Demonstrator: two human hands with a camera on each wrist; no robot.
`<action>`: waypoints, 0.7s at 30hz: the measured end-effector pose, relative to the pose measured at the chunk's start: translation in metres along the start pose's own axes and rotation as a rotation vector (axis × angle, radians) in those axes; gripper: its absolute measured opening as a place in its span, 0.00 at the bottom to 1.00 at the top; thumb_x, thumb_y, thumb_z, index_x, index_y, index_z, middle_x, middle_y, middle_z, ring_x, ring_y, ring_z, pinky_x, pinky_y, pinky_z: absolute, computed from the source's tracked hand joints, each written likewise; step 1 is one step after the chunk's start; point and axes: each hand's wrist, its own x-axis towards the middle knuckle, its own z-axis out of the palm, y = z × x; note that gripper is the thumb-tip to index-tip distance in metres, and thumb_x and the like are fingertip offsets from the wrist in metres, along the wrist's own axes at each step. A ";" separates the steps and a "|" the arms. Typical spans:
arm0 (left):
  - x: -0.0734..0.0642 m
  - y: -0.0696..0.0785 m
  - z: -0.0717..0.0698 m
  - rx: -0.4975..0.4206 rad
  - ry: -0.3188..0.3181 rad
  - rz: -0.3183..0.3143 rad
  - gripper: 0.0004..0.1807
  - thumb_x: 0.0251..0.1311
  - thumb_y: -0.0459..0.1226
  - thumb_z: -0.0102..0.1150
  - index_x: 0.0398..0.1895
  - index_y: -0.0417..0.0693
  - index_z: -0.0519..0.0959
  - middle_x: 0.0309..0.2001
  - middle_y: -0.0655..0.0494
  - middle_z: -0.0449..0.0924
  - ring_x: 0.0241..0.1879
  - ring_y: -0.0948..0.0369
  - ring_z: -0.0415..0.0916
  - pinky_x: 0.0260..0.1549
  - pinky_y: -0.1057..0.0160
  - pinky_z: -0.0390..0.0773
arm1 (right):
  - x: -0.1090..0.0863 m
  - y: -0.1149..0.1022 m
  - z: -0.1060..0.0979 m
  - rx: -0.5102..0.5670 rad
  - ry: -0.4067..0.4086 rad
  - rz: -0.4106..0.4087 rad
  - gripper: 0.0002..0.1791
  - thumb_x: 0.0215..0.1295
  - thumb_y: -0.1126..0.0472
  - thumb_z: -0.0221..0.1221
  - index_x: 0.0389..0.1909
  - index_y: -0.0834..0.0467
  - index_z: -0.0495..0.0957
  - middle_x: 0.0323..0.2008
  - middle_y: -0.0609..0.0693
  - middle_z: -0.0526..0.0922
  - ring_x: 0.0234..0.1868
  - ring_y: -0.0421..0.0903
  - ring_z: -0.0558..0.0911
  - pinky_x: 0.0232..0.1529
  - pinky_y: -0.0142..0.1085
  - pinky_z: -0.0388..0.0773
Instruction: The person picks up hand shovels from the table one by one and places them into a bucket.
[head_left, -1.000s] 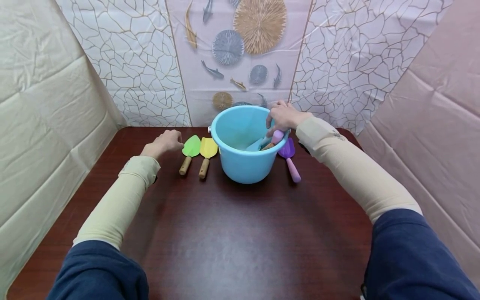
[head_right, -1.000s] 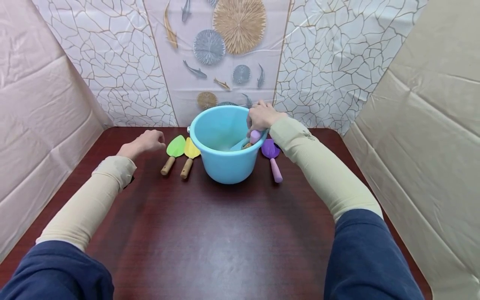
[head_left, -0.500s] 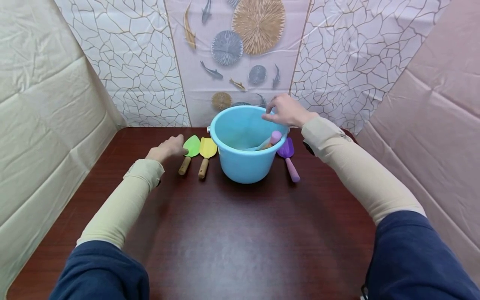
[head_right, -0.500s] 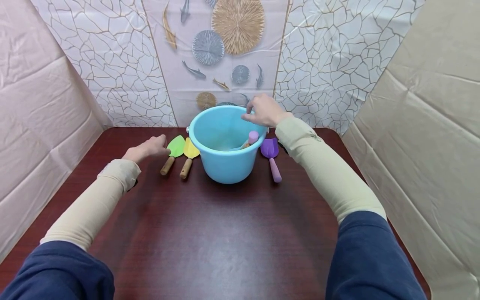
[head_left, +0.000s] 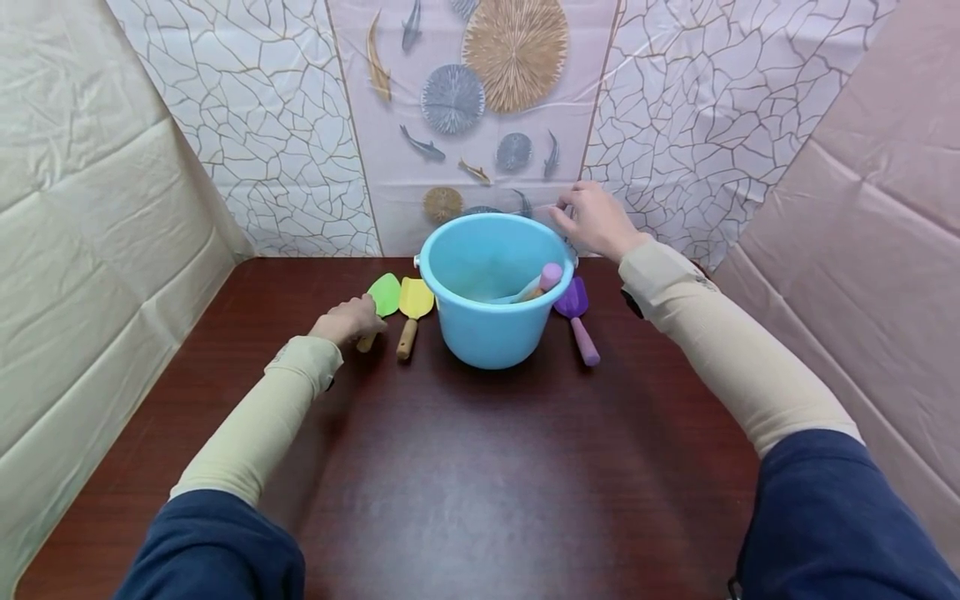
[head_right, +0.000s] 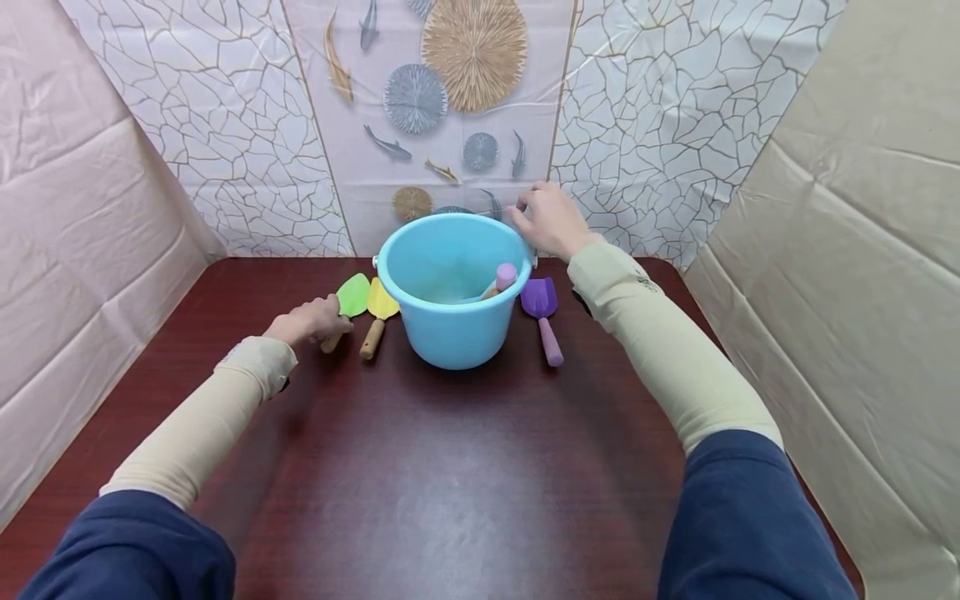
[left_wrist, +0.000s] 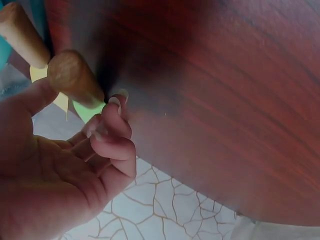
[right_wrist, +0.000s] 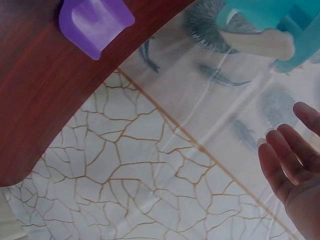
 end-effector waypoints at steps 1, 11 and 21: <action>0.001 0.000 0.001 -0.003 -0.013 -0.003 0.17 0.65 0.44 0.48 0.29 0.39 0.76 0.23 0.51 0.75 0.25 0.54 0.73 0.28 0.59 0.72 | -0.001 0.002 0.000 -0.004 0.005 0.002 0.17 0.71 0.53 0.51 0.38 0.63 0.81 0.42 0.62 0.80 0.48 0.59 0.75 0.50 0.53 0.71; 0.007 0.000 0.010 0.029 -0.016 -0.008 0.24 0.66 0.41 0.44 0.09 0.48 0.71 0.08 0.58 0.64 0.14 0.60 0.68 0.22 0.62 0.68 | -0.007 0.008 0.000 0.011 0.005 0.026 0.18 0.71 0.54 0.49 0.44 0.65 0.80 0.45 0.63 0.79 0.53 0.60 0.74 0.54 0.54 0.70; 0.013 -0.002 0.020 0.062 0.106 -0.005 0.25 0.68 0.45 0.44 0.12 0.47 0.75 0.21 0.51 0.75 0.26 0.53 0.75 0.29 0.57 0.73 | -0.011 0.012 0.004 0.018 -0.031 0.068 0.21 0.72 0.54 0.49 0.56 0.65 0.73 0.52 0.64 0.78 0.54 0.60 0.75 0.53 0.54 0.72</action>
